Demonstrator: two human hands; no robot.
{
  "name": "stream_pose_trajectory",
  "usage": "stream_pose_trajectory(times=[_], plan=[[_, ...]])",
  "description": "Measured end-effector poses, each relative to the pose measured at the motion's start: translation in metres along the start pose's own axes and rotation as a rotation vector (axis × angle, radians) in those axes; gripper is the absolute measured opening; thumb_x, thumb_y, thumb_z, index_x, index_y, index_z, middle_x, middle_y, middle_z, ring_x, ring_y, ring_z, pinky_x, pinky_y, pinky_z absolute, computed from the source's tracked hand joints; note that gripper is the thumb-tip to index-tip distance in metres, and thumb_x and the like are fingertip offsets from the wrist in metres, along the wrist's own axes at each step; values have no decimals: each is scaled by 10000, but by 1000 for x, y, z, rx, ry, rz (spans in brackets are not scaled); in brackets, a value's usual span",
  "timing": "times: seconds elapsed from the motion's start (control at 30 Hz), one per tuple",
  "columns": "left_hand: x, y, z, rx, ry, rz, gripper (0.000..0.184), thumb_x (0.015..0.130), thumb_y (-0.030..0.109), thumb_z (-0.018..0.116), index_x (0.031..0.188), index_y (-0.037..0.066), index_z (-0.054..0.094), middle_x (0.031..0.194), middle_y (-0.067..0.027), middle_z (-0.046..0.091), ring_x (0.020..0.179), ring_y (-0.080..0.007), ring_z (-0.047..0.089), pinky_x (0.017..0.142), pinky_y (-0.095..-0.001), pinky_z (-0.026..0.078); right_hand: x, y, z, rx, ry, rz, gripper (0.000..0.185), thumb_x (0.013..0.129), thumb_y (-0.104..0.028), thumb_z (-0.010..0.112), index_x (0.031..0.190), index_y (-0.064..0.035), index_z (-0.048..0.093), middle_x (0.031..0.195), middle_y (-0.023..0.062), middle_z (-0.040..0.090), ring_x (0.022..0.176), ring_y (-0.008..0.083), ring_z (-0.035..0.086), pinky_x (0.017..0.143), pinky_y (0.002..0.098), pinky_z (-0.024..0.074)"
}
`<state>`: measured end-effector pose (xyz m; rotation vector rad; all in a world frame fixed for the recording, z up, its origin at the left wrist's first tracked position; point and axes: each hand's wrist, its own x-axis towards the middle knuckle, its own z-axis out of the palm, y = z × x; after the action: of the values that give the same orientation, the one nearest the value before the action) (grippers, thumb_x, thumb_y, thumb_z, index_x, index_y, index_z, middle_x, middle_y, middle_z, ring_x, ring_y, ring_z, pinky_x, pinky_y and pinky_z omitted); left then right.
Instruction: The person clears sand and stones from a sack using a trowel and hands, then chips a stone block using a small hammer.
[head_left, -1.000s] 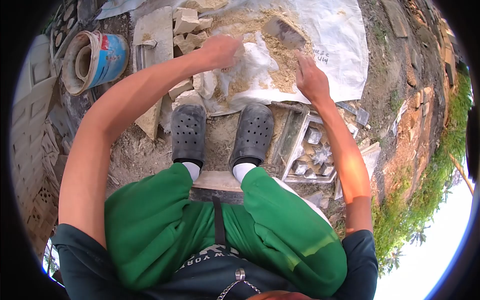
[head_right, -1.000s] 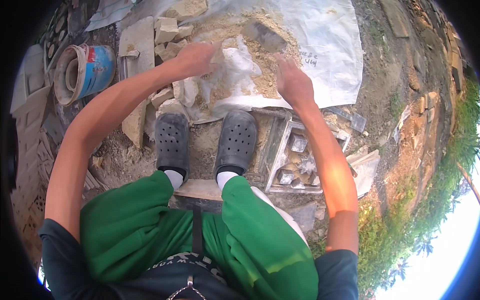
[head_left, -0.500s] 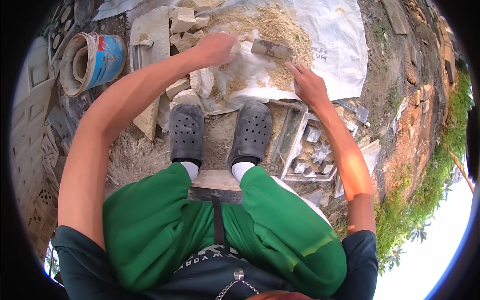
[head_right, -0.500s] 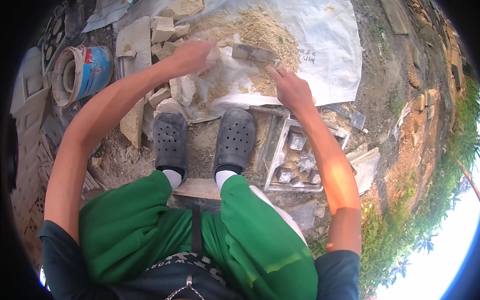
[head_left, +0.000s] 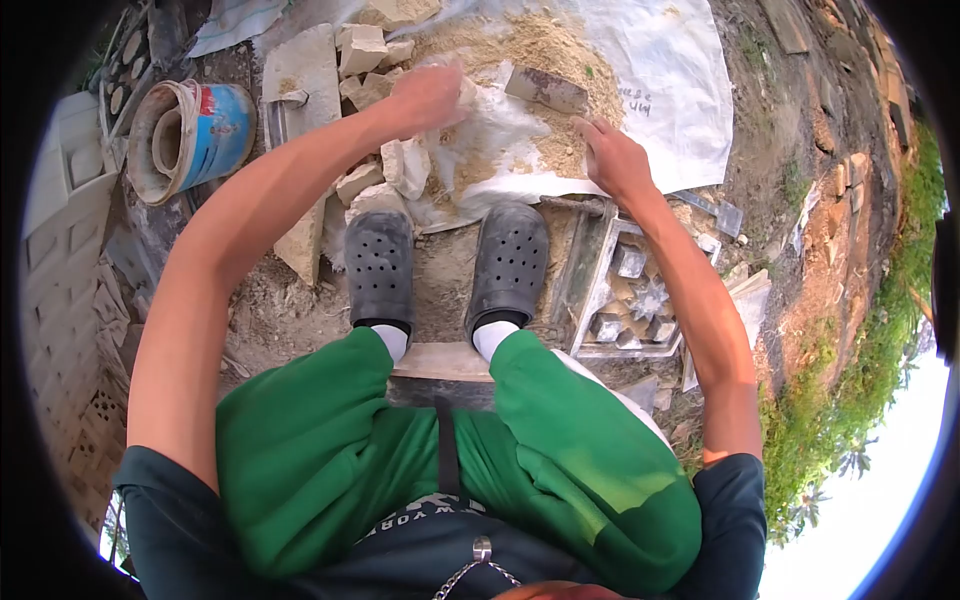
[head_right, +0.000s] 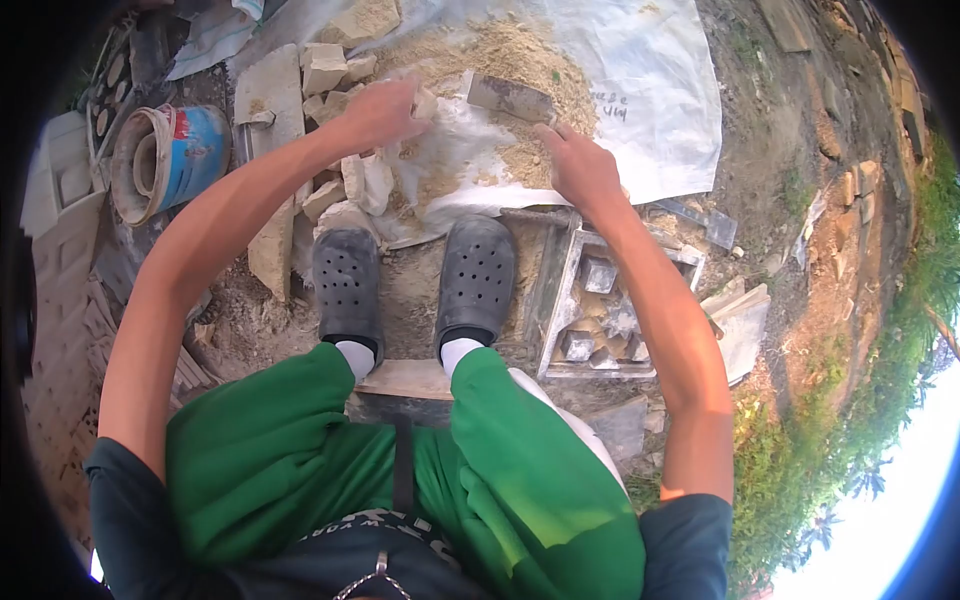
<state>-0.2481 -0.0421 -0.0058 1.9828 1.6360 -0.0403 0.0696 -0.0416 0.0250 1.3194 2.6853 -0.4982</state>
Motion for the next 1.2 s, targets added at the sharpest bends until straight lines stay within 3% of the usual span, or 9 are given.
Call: stream_pose_trajectory(times=[0.1,0.3,0.4,0.57,0.77,0.97,1.03,1.13,1.2], plan=[[-2,2,-4,-60,-27,-10,595,755,416,743,1123,-18,570,985,-227,670,950,-403,646,815,-486,508,5,-4,-4,34,-32,86,490,873,-83,530,1360,-136,533,1233,142,626,979,324,660,796,431,562],[-14,-2,-18,-559,-41,-254,613,772,418,790,1154,-20,595,910,-125,680,789,-202,656,698,-350,515,6,-22,-25,444,168,343,674,839,-176,603,1474,-87,397,1114,224,669,847,360,675,738,426,526],[-23,0,-38,-623,1,-331,577,779,297,816,1198,-22,580,898,-89,665,707,-119,592,623,-285,477,9,-26,-40,645,-62,452,726,774,-195,642,1445,-21,424,1177,231,657,989,344,657,877,386,511],[-39,12,-77,-440,129,-120,564,799,311,796,1191,-21,564,940,-127,670,759,-168,621,689,-303,495,21,-24,-33,438,-26,238,551,822,-149,593,1364,-81,519,1146,225,666,1067,373,636,923,422,504],[-34,24,-67,-387,97,-26,523,810,393,754,1152,33,590,967,-137,668,843,-212,620,775,-354,486,6,10,-10,125,-418,152,414,825,-91,560,1223,-190,617,1078,138,695,1015,349,648,835,444,506],[-15,34,-41,-362,-28,-14,452,803,384,743,1094,76,583,950,-142,658,817,-257,622,763,-372,482,-19,44,-3,238,-507,271,414,826,-116,585,1225,-192,658,1149,125,692,1058,316,650,906,412,506],[-13,37,-25,-330,35,-23,443,796,373,750,1062,67,570,932,-137,656,809,-250,631,750,-386,483,-32,50,-26,324,-334,414,365,838,-109,564,1187,-122,669,1123,141,699,1071,314,650,915,421,507],[-15,38,1,-268,58,21,370,813,310,712,1052,72,558,983,-164,657,861,-325,659,761,-427,504,-52,88,-51,-100,-384,807,284,860,-129,537,1090,-60,689,1114,163,704,1031,341,676,855,457,544],[-24,35,12,-117,65,105,320,819,226,701,1058,99,531,1022,-135,654,916,-339,665,770,-453,505,-77,112,-46,-195,-411,816,262,858,-147,556,1071,-56,678,1085,160,709,1027,350,675,845,461,545]])
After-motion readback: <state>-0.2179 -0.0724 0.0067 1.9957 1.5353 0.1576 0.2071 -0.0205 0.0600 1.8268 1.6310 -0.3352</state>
